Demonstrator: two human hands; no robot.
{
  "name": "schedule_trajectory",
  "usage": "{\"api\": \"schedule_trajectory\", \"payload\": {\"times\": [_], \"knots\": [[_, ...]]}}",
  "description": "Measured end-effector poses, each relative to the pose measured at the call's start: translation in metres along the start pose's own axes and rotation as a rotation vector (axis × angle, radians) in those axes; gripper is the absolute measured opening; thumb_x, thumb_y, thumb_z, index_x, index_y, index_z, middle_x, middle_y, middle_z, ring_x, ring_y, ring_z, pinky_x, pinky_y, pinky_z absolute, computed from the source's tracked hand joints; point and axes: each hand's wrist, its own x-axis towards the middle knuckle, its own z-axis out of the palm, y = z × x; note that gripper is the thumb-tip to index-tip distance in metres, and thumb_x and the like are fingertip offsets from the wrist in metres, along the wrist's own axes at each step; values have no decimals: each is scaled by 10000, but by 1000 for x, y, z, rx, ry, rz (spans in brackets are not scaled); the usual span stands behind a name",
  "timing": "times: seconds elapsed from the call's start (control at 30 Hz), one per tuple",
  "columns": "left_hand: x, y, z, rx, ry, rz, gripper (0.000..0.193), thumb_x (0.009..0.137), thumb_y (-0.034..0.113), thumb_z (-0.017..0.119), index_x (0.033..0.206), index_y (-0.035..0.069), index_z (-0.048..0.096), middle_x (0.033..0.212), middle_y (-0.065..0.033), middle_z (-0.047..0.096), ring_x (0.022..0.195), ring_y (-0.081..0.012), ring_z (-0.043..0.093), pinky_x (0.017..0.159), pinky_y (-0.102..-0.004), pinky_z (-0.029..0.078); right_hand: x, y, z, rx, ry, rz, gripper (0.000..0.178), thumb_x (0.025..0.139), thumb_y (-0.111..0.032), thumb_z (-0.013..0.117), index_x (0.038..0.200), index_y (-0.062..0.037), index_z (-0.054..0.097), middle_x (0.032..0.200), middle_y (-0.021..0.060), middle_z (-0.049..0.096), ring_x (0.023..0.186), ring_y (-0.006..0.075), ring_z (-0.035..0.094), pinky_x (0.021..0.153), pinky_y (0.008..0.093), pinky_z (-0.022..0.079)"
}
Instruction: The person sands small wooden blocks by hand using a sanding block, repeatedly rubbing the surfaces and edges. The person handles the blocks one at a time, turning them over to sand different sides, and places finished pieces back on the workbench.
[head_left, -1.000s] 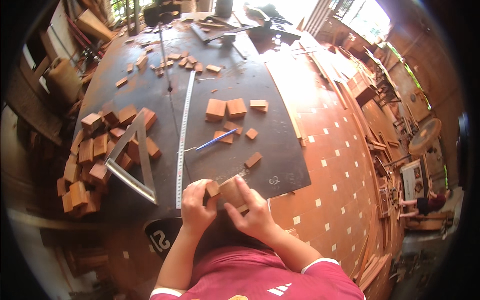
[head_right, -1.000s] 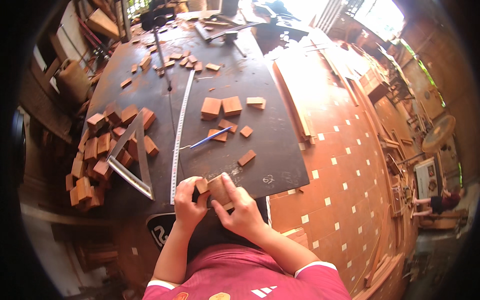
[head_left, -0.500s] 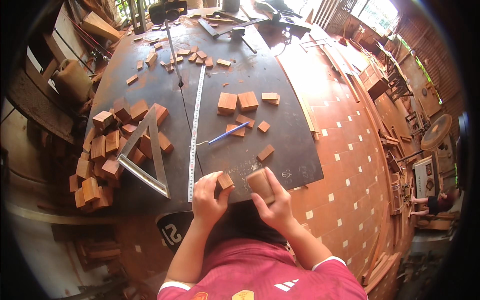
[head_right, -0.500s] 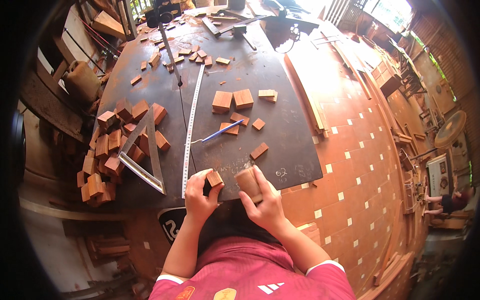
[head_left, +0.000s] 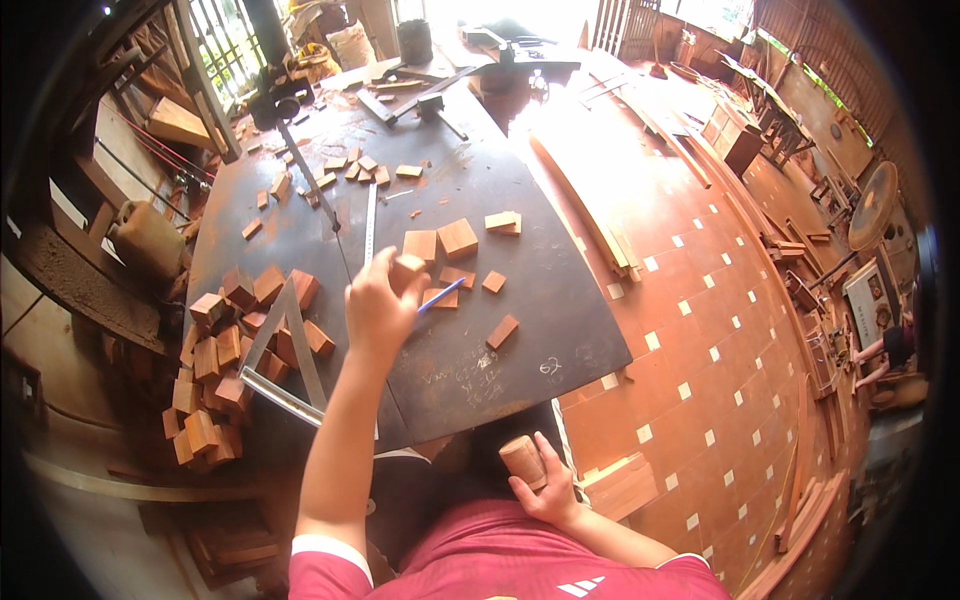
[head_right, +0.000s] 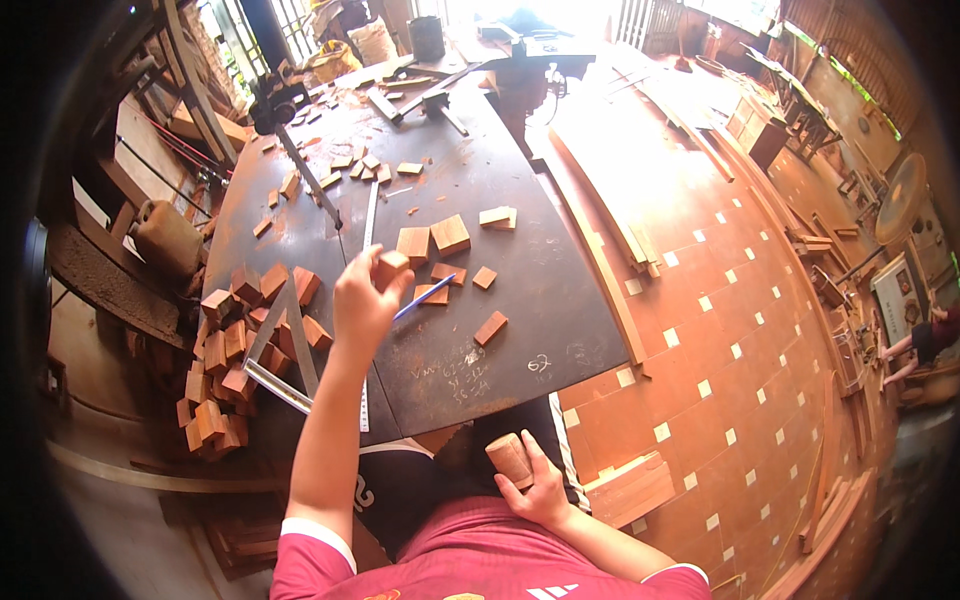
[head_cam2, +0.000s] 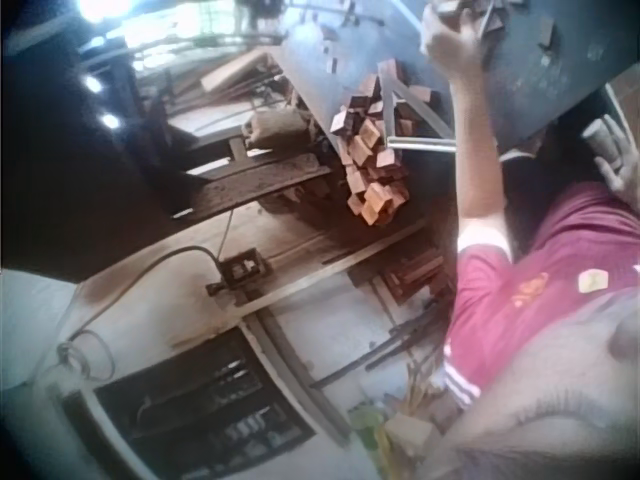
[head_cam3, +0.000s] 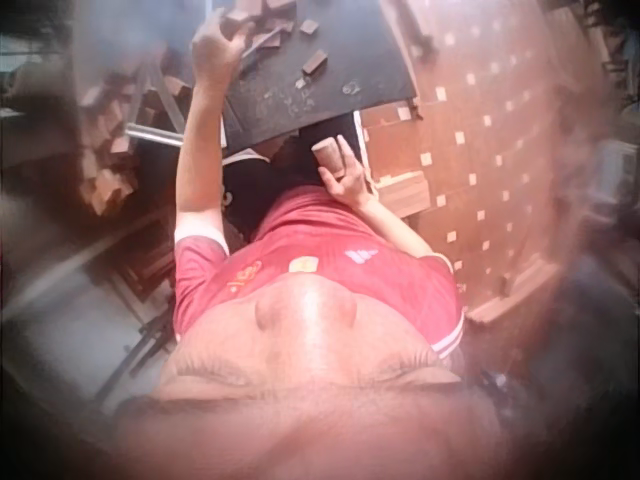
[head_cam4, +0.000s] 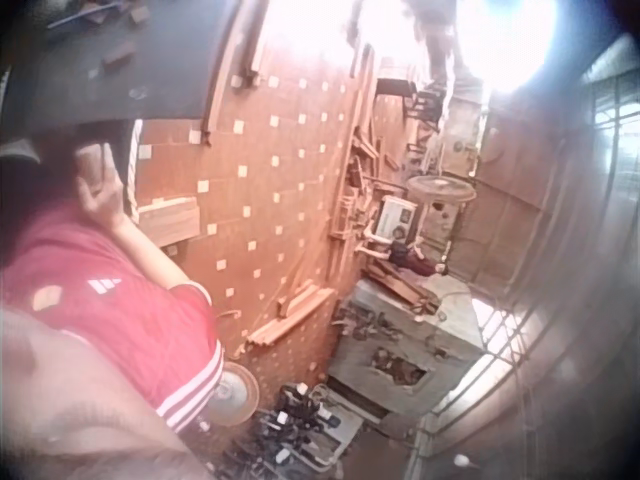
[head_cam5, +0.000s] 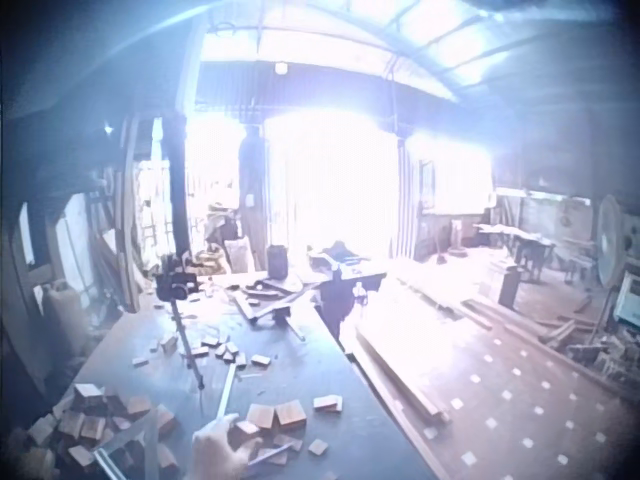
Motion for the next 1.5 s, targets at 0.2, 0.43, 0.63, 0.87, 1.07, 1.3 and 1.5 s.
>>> {"api": "schedule_trajectory", "payload": {"times": [0.2, 0.43, 0.63, 0.87, 1.07, 1.3, 1.5], "knots": [[62, -37, 24, 16, -61, -155, 778, 805, 354, 941, 1392, -46, 622, 1213, -225, 747, 1117, -364, 735, 960, -443, 586, -2, 7, 2, -2, 33, 10, 868, 864, -175, 861, 1567, 80, 420, 1185, 278, 737, 1075, 366, 767, 930, 410, 603], [-11, -21, -20, -240, -262, -242, 789, 835, 324, 927, 1457, -20, 584, 1331, -181, 698, 1168, -275, 715, 999, -422, 573, 1, 27, 1, -47, 61, 6, 873, 837, -241, 885, 1526, 92, 466, 1222, 332, 704, 1078, 468, 740, 922, 455, 613], [-146, -9, -157, -667, -968, -326, 563, 904, 218, 863, 1395, 18, 673, 1347, -109, 714, 1180, -219, 701, 1028, -383, 548, 13, 44, 8, -243, 122, -100, 896, 792, -222, 895, 1522, 89, 477, 1081, 265, 702, 931, 453, 709, 841, 494, 580], [-389, -62, -149, 182, -277, -800, 799, 836, 456, 900, 1419, 0, 600, 1468, -244, 594, 1360, -365, 594, 1125, -452, 481, 18, 70, 19, -219, 115, -4, 871, 844, -222, 845, 1549, 85, 436, 1281, 338, 655, 1157, 522, 653, 1000, 544, 522], [-499, -101, -92, -577, -107, -1433, 880, 1003, 609, 667, 1640, 63, 402, 1614, -150, 505, 1500, -289, 455, 1236, -405, 354, 20, 87, 18, -237, 65, 102, 837, 891, -219, 801, 1560, 94, 408, 1478, 375, 553, 1376, 540, 547, 1160, 534, 445], [-489, -108, -110, -161, -279, -1234, 729, 1058, 640, 570, 1443, 24, 632, 1273, -135, 744, 1203, -306, 690, 1038, -417, 532, 25, 97, 26, -227, 9, 70, 822, 970, -213, 733, 1625, 78, 331, 1613, 339, 446, 1519, 479, 427, 1245, 503, 351], [-408, -126, -210, 89, -81, -1080, 169, 942, 84, 756, 1090, 16, 797, 1053, -178, 812, 936, -279, 800, 847, -394, 633, 23, 95, 27, -231, 14, 23, 803, 1003, -256, 715, 1622, 86, 334, 1617, 340, 444, 1514, 482, 435, 1239, 508, 364]]}}
